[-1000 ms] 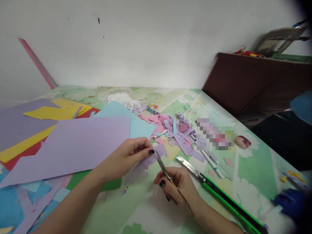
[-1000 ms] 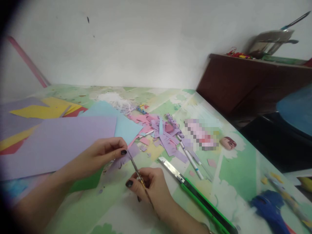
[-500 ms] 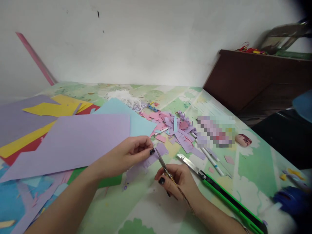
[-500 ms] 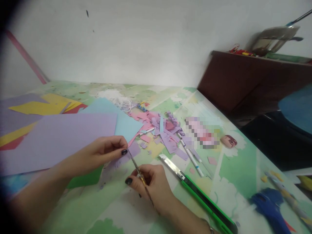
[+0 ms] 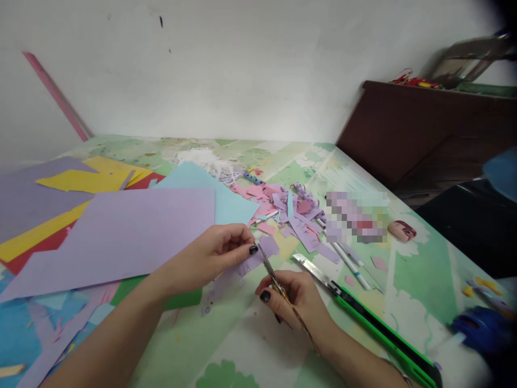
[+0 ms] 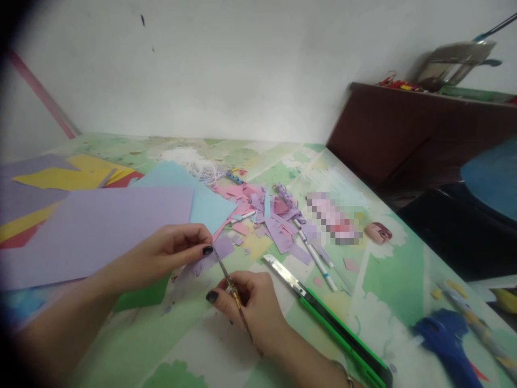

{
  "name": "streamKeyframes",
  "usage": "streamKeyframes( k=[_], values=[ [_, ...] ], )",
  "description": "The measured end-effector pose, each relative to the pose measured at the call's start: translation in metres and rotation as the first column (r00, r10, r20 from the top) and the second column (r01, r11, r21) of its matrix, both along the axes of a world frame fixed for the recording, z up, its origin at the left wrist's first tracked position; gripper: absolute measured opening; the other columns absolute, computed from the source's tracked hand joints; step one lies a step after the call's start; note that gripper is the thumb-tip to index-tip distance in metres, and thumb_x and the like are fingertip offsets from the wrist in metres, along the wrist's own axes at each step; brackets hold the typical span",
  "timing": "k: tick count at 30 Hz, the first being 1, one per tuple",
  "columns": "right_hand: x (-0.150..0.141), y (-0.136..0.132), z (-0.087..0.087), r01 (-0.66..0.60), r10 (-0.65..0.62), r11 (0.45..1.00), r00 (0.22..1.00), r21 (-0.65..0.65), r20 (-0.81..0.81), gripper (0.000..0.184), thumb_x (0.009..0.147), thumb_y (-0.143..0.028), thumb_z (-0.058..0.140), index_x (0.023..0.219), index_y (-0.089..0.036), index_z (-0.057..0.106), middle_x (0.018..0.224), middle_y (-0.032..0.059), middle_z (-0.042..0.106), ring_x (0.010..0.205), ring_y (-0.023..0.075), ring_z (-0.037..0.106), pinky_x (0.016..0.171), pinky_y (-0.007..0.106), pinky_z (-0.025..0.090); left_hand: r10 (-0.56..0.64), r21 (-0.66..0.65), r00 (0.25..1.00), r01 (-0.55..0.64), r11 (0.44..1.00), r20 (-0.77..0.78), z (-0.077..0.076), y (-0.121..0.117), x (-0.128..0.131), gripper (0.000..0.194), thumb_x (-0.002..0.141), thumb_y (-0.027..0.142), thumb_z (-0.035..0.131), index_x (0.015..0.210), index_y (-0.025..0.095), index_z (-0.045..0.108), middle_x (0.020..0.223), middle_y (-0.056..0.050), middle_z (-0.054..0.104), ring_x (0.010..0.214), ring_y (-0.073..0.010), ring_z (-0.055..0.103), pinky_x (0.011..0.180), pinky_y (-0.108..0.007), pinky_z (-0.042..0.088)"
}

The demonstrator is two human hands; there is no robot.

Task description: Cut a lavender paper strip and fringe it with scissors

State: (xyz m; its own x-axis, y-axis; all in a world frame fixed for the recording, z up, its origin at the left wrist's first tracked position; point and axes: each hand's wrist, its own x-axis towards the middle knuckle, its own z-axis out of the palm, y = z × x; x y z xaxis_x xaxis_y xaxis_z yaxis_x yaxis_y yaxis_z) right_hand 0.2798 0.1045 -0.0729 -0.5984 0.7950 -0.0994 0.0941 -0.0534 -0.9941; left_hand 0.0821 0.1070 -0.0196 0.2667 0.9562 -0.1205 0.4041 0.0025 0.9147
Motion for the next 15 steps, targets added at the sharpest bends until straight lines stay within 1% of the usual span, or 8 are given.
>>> streamKeyframes(
  k=[4, 9, 15],
  values=[
    [-0.0010, 0.0003, 0.0009, 0.000, 0.000, 1.000, 1.000, -0.011, 0.009, 0.035, 0.075, -0.047, 0.063, 0.071, -0.012, 0.060, 0.049, -0.0054, 0.038, 0.041, 0.0061, 0.036, 0.039, 0.019, 0.025, -0.017, -0.017, 1.000, 0.017, 1.000, -0.012, 0.0018, -0.0006, 0.0007, 0.026, 0.087, 0.041, 0.047, 0.079, 0.017, 0.054, 0.067, 0.003, 0.045, 0.057, -0.0082, 0.039, 0.049, -0.018, 0.031],
    [-0.0007, 0.0005, 0.0002, 0.002, -0.002, 1.000, 1.000, 0.008, 0.024, 0.032, 0.075, -0.043, 0.064, 0.071, -0.012, 0.060, 0.050, -0.0055, 0.038, 0.042, 0.0057, 0.035, 0.039, 0.019, 0.024, -0.017, -0.025, 1.000, 0.016, 1.000, -0.003, 0.0007, -0.0010, 0.0005, 0.027, 0.088, 0.042, 0.046, 0.080, 0.017, 0.054, 0.069, 0.003, 0.046, 0.061, -0.0088, 0.039, 0.052, -0.020, 0.032],
    [-0.0004, -0.0009, -0.0006, 0.012, -0.013, 1.000, 0.999, 0.010, 0.033, 0.032, 0.075, -0.042, 0.064, 0.069, -0.011, 0.060, 0.049, -0.0053, 0.037, 0.042, 0.0058, 0.033, 0.039, 0.019, 0.024, -0.022, -0.031, 1.000, 0.022, 0.999, 0.007, 0.0005, -0.0010, 0.0009, 0.025, 0.088, 0.041, 0.047, 0.080, 0.017, 0.054, 0.069, 0.004, 0.045, 0.060, -0.0084, 0.039, 0.052, -0.020, 0.032]
  ],
)
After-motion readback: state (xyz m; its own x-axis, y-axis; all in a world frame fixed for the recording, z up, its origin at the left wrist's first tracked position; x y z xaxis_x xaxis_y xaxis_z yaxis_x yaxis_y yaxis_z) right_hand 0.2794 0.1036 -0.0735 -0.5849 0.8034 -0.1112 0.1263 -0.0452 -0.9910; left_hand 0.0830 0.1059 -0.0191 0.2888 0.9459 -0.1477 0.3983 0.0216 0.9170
